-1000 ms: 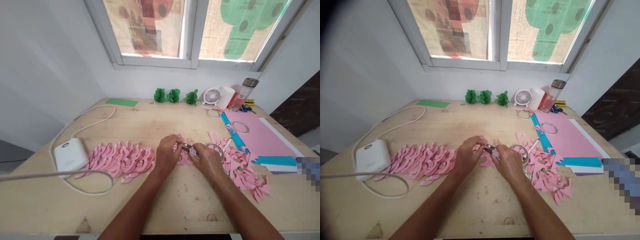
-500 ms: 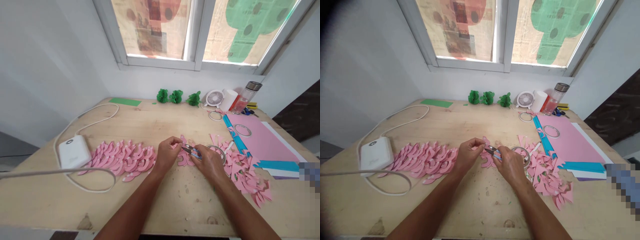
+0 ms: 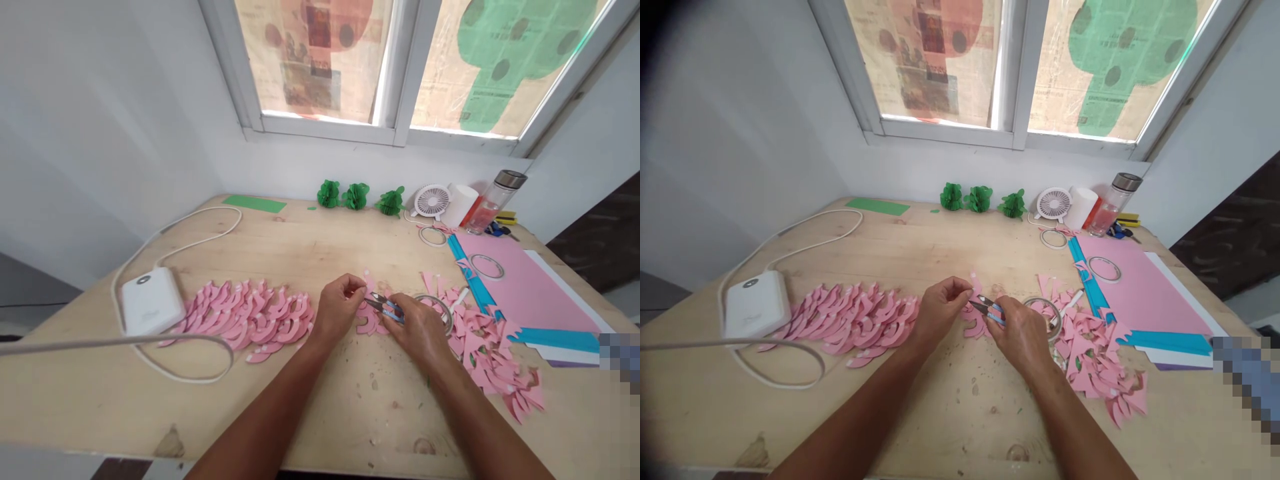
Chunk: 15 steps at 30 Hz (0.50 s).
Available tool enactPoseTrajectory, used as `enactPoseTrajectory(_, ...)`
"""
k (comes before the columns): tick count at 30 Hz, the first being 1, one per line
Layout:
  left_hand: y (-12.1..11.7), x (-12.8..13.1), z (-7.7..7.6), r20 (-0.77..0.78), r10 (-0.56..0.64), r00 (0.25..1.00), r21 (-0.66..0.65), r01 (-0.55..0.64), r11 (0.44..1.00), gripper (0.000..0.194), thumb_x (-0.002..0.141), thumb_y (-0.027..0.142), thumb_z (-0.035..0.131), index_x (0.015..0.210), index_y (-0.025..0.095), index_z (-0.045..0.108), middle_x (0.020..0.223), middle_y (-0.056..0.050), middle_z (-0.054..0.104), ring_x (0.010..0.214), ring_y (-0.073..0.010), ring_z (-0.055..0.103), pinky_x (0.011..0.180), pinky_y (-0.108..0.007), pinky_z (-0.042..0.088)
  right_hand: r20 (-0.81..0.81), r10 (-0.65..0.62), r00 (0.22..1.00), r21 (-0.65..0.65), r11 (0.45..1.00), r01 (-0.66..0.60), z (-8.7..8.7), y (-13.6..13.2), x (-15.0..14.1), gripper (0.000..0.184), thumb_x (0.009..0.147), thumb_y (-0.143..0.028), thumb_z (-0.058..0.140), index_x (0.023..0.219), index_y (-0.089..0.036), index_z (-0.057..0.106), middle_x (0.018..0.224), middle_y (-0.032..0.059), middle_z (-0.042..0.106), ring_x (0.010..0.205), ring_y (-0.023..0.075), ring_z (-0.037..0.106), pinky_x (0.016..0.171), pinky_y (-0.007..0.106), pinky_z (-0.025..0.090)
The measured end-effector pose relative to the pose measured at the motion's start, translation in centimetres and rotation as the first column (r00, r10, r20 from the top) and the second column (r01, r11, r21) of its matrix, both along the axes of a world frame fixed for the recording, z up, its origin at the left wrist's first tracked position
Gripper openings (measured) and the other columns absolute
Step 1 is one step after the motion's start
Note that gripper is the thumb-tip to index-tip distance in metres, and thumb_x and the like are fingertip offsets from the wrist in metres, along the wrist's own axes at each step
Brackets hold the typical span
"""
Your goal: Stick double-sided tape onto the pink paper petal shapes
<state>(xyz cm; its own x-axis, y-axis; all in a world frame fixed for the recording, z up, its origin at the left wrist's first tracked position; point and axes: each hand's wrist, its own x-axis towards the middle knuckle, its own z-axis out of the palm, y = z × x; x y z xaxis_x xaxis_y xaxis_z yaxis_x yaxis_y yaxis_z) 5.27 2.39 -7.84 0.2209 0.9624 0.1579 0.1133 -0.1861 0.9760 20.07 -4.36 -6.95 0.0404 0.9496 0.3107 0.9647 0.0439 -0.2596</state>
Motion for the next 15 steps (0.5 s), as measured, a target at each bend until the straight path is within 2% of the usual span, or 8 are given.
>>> enactPoseTrajectory(5, -0.22, 0.00, 0.19, -0.028, 0.024, 0.999, 0.027, -0.023, 0.999, 0.008, 0.071, 0.022, 0.054, 0.070, 0.016, 0.059, 0.063, 0.001, 0.060, 0.054, -0.0100, 0.055, 0.051, -0.020, 0.044, -0.030, 0.005, 1.000, -0.012, 1.000, -0.005, 0.19, -0.02, -0.17, 0.019, 0.077, -0.036, 0.053, 0.086, -0.022, 0.061, 0.069, 0.0016, 0.066, 0.063, 0.0165, 0.059, 0.051, 0.023, 0.031)
enactPoseTrajectory(10, 0.06, -0.08, 0.09, 0.043, 0.045, 0.998, 0.002, -0.045, 0.999, 0.009, 0.070, 0.024, 0.056, 0.070, 0.015, 0.059, 0.063, 0.001, 0.060, 0.054, -0.0102, 0.055, 0.052, -0.021, 0.044, -0.051, -0.003, 0.999, -0.024, 1.000, 0.002, 0.14, 0.04, -0.01, 0.018, 0.077, -0.036, 0.053, 0.083, -0.022, 0.062, 0.068, 0.0022, 0.066, 0.062, 0.0167, 0.058, 0.052, 0.023, 0.031)
enactPoseTrajectory(13, 0.33, -0.15, 0.20, 0.120, 0.078, 0.990, -0.052, -0.072, 0.996, 0.010, 0.068, 0.024, 0.059, 0.070, 0.014, 0.059, 0.061, 0.001, 0.059, 0.053, -0.0097, 0.054, 0.051, -0.020, 0.044, -0.138, -0.055, 0.989, -0.021, 0.998, 0.053, 0.22, 0.16, 0.34, 0.020, 0.076, -0.037, 0.053, 0.083, -0.022, 0.064, 0.067, 0.0020, 0.065, 0.061, 0.0161, 0.057, 0.052, 0.023, 0.033)
enactPoseTrajectory(15, 0.30, -0.10, 0.42, 0.166, 0.065, 0.984, -0.120, -0.045, 0.992, 0.011, 0.066, 0.024, 0.061, 0.069, 0.014, 0.059, 0.057, 0.002, 0.058, 0.049, -0.0089, 0.052, 0.048, -0.020, 0.042, -0.266, -0.113, 0.957, -0.031, 0.994, 0.108, 0.42, 0.28, 0.62, 0.022, 0.074, -0.039, 0.054, 0.082, -0.021, 0.064, 0.063, 0.0009, 0.062, 0.057, 0.0147, 0.054, 0.051, 0.023, 0.033)
